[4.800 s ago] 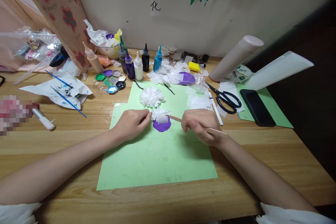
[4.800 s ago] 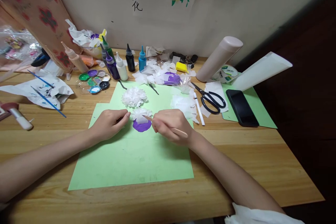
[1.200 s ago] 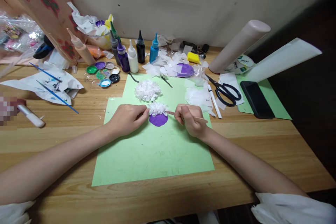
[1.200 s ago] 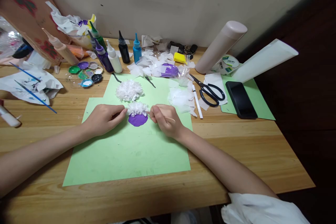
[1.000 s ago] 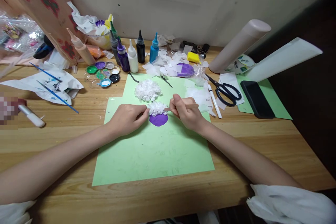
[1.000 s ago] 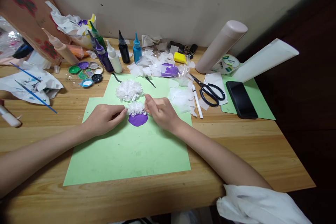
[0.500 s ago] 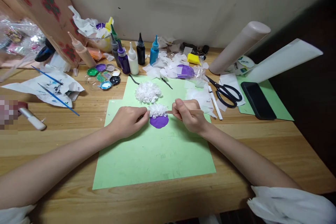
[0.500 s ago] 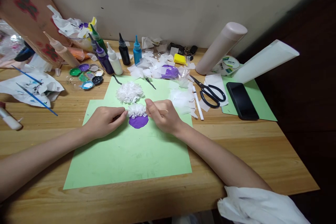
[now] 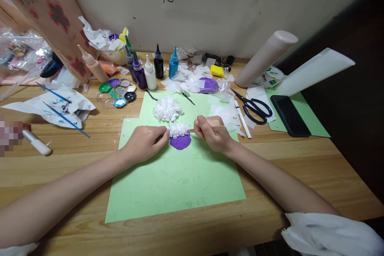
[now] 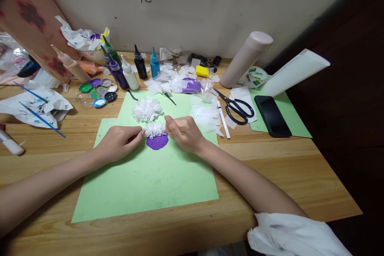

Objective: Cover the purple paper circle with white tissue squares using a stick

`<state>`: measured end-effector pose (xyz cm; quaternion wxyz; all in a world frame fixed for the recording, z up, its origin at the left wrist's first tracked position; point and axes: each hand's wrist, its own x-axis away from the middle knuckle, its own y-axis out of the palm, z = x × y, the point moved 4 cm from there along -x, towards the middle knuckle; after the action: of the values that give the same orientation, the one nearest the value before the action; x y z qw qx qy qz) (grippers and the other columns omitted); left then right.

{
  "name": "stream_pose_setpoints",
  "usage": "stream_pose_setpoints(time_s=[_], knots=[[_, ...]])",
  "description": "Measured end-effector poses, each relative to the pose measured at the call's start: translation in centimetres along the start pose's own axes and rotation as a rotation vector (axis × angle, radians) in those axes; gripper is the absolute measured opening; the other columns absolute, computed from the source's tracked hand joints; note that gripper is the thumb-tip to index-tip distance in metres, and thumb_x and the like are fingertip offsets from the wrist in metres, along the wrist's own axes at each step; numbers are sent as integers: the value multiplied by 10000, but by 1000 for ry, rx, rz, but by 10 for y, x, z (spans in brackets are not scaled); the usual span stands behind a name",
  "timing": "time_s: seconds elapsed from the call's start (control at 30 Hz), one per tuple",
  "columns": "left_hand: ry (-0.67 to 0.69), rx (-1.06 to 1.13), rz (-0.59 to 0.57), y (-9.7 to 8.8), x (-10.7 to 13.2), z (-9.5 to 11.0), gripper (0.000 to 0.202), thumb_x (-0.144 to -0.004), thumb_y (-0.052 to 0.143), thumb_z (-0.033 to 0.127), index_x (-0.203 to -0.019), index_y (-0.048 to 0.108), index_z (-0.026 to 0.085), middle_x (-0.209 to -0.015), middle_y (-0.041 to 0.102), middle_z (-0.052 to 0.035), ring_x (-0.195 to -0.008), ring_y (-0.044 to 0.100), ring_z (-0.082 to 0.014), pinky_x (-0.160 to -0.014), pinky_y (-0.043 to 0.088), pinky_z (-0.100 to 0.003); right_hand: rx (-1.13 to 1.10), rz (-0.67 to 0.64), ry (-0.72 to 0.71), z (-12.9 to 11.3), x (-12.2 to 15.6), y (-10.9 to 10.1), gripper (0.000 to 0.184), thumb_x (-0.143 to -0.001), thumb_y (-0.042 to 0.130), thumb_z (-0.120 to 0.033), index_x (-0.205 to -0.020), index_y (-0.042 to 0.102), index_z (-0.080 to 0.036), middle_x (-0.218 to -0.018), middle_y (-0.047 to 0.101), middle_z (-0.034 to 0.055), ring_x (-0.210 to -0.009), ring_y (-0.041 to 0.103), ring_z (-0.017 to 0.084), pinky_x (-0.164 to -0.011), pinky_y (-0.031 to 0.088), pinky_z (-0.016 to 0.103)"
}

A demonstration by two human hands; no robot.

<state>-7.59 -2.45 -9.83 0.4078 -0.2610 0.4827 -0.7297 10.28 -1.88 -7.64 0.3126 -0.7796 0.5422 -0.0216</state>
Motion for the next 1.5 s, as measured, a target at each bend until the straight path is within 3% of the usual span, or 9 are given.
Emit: stream_pose_setpoints(time_s=[0.23,0.4,0.53,0.63,0.77,0.9,1.13,1.33,1.5], knots=[[4,-15,6,-1,0,0,384,-908,314,348,-607,478,176,-501,500,20,-453,395,-101,-508,228,-233,-88,-53,63,-7,-11,-13,577,-945,293,-452,-433,356,-193,-397,374,-44,-397,383,68,-518,409,228],[3,-16,11,-1,1,-1,388,-914,299,351,-598,442,178,-508,492,21,-459,393,-102,-512,242,-231,-68,240,172,17,7,-61,407,-928,389,-443,-642,511,-180,-504,512,-36,-466,474,85,-479,393,213],[-2,-17,20,-3,1,-1,390,-912,294,355,-589,428,180,-495,477,26,-448,389,-100,-504,243,-231,89,273,211,49,29,-77,341,-930,411,-383,-746,600,-168,-718,647,25,-631,590,120,-610,466,245],[-3,-17,24,-3,1,0,383,-907,298,354,-594,436,181,-496,479,24,-454,401,-102,-505,247,-232,277,225,83,53,35,-74,197,-860,553,-339,-773,631,-180,-788,676,49,-752,617,171,-695,470,296],[4,-16,32,-3,1,0,382,-907,298,352,-587,422,184,-495,479,22,-454,407,-106,-508,255,-234,407,151,-38,48,33,-63,71,-768,650,-235,-780,601,-186,-810,672,68,-744,607,193,-693,466,322],[-3,-24,44,-2,1,-1,383,-911,295,357,-589,412,185,-501,477,22,-456,402,-107,-509,257,-233,312,173,93,52,34,-59,36,-763,592,-160,-754,565,-182,-786,661,39,-701,620,167,-682,467,299],[-7,-21,49,-3,1,1,387,-913,303,352,-581,409,183,-492,452,30,-454,389,-105,-512,253,-233,-66,234,201,41,34,-64,143,-758,624,-216,-730,487,-188,-809,629,28,-788,609,158,-744,468,295],[-4,-4,37,-3,1,1,386,-912,304,343,-592,443,178,-502,473,24,-458,376,-100,-513,244,-233,-490,-53,268,30,33,-44,188,-834,554,-248,-785,376,-210,-876,485,-1,-750,579,115,-712,482,277],[-21,6,16,-1,1,0,376,-910,304,350,-598,423,176,-500,459,27,-463,368,-98,-519,226,-236,-360,-221,215,20,29,-20,120,-848,483,-189,-800,376,-213,-854,481,5,-762,502,125,-712,425,267]])
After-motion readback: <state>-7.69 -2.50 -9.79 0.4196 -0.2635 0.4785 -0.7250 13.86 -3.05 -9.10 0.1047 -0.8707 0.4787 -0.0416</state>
